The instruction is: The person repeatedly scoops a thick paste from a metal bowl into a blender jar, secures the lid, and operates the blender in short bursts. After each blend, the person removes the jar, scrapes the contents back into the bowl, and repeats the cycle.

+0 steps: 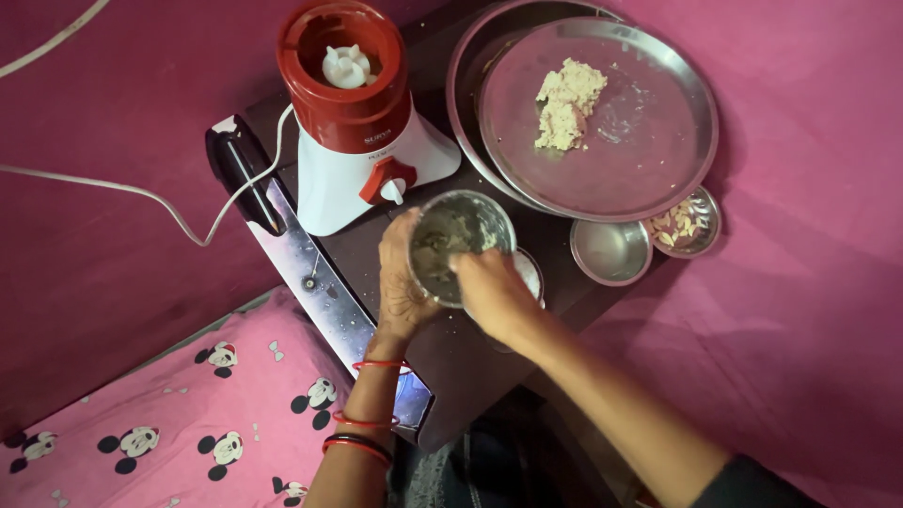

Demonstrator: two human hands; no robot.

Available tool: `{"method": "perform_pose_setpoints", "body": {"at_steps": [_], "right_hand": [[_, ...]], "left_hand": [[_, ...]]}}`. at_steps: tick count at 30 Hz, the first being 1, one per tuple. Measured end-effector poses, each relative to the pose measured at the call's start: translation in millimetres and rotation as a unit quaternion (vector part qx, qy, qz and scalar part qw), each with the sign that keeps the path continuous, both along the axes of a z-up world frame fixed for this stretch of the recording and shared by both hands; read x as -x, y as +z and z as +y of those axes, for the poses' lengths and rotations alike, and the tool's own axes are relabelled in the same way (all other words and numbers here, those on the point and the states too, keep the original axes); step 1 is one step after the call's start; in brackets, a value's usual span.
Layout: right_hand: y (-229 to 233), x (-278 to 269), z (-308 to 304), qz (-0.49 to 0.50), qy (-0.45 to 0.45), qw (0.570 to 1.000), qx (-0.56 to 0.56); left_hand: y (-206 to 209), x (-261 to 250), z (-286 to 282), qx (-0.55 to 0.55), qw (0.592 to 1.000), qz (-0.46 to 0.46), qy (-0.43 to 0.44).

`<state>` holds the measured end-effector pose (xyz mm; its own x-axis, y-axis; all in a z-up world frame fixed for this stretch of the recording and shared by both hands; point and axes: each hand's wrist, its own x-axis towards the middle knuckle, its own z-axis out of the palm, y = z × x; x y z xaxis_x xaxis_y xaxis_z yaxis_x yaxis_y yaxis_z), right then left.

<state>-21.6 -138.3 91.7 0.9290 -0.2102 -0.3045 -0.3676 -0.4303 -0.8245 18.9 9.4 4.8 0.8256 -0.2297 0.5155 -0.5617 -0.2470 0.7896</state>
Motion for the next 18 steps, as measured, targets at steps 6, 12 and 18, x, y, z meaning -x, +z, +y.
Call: {"method": "perform_pose_setpoints", "body": {"at_steps": [6,12,18], "right_hand": [[-16.9,-20.6,13.2,-0.096,0.094,0.972,0.192],[-5.5,-10.5,-14.4,0.003,-0.043,0.998,0.056],[-22.0,-27.5,7.3,-0.096,0.034,0.960,0.261]], "left_hand": [[-1.6,-0.7,1.5,0.056,0.998,0.033,-0.026],[-3.6,1.4,3.2,0.006,1.000,0.006,-0.015],[-5.2,2.5,1.5,-0.025,1.000,-0.004,0.001]]}}
